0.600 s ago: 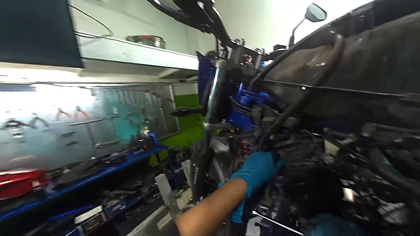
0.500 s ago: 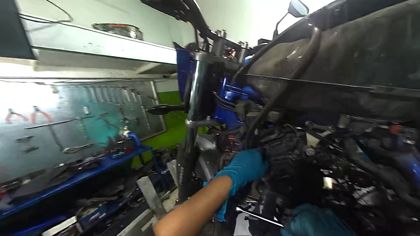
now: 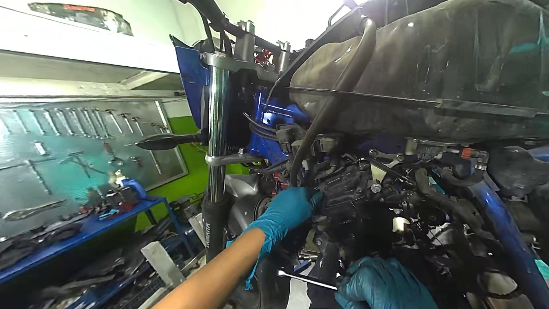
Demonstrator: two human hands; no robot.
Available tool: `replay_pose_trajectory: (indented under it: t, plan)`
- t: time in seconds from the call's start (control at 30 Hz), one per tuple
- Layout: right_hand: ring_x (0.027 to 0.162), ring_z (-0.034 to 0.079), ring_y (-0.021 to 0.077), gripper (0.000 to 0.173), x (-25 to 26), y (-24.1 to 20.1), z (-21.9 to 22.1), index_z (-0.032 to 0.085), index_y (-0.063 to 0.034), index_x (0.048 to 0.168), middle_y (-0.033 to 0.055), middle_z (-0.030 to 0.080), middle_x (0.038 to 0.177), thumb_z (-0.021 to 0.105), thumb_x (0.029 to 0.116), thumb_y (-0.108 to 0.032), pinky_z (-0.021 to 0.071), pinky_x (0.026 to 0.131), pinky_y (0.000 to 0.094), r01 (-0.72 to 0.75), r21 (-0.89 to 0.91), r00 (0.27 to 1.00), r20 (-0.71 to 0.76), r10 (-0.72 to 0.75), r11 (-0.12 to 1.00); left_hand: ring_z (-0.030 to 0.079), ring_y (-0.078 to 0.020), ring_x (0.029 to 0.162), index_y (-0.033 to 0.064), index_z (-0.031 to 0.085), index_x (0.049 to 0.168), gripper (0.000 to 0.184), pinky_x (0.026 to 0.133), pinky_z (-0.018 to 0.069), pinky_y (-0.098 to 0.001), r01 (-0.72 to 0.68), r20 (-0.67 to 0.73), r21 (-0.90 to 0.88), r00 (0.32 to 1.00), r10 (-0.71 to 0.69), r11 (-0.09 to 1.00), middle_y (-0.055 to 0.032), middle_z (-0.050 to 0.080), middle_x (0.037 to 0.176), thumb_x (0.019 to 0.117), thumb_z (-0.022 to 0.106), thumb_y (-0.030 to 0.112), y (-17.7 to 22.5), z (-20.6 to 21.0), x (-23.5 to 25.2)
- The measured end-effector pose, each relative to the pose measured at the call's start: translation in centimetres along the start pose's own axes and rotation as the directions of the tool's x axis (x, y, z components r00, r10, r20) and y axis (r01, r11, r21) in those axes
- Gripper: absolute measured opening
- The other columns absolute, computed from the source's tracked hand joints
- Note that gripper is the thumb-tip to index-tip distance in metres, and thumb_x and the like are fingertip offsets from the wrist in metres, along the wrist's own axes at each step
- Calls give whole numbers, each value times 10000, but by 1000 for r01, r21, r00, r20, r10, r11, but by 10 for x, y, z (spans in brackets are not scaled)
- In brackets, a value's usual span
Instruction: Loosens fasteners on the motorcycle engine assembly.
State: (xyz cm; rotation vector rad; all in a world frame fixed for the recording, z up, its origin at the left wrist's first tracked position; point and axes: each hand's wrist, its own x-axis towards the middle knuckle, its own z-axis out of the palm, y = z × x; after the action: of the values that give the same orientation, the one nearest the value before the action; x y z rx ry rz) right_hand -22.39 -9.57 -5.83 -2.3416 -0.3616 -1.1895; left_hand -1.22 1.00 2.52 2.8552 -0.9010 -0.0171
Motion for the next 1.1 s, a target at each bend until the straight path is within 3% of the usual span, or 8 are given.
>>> replay_pose_trajectory:
  t: [0.1,0.27,0.4,0.57,0.67,0.8,0.93,1.1]
  plan:
    - [890,719,248,145,2,-1,0,723,-76,885,115,748,896,643,967,-165,544,775,396,9,-10,1000,8,-9,1000,662,-367,1114,93,655,1271,467,951,508,-609,6,46,35,999,-7,999,-176,696,1154,1047,504,473,5,0,-1]
    - [889,718,254,154,3,-3,-1,721,-77,894,113,746,899,632,973,-175,541,770,401,0,-44,1000,14,0,999,656,-377,1130,53,696,1208,549,989,484,-603,-25,53,41,998,23,999,-203,697,1141,1094,403,504,0,-2,2]
    - [877,714,253,136,3,-4,-1,719,-84,898,106,744,899,631,965,-162,535,758,401,3,-54,1000,19,-2,999,658,-358,1119,100,647,1299,443,965,495,-603,-24,50,22,998,22,999,-176,693,1160,1074,461,434,1,1,1]
    - [872,713,242,142,3,-4,-1,719,-92,892,100,747,906,628,967,-173,533,753,389,4,-79,1000,12,-4,997,675,-372,1058,54,711,1117,563,928,505,-601,1,-9,31,1000,0,1000,-190,708,1048,1082,415,532,-1,0,2]
    - [878,711,235,142,2,-3,1,717,-92,890,97,747,906,633,969,-174,532,756,382,4,-74,1000,-1,-4,997,671,-348,1105,135,646,1307,454,952,507,-611,-6,7,-13,1000,6,1000,-155,707,1142,1061,481,479,-2,0,1]
    - [905,719,227,125,0,-1,2,722,-90,899,97,754,914,648,964,-167,541,767,374,21,-61,1000,-20,-22,998,686,-365,988,59,718,1062,497,878,516,-602,-15,-63,-29,998,13,999,-175,710,980,1087,440,471,0,3,1]
    - [897,714,222,122,0,0,2,715,-91,904,94,749,903,646,969,-169,544,778,364,41,-59,999,-27,-43,997,680,-342,1055,123,665,1240,450,910,522,-607,-7,-1,-44,1000,7,999,-146,708,1092,1041,510,495,0,4,1]
    - [883,710,223,124,0,1,1,710,-93,909,98,748,916,645,972,-177,539,762,373,31,-50,999,-10,-31,998,686,-344,1002,101,720,1116,450,880,523,-592,-54,-20,-29,998,54,998,-152,714,1005,1079,464,469,-2,5,0]
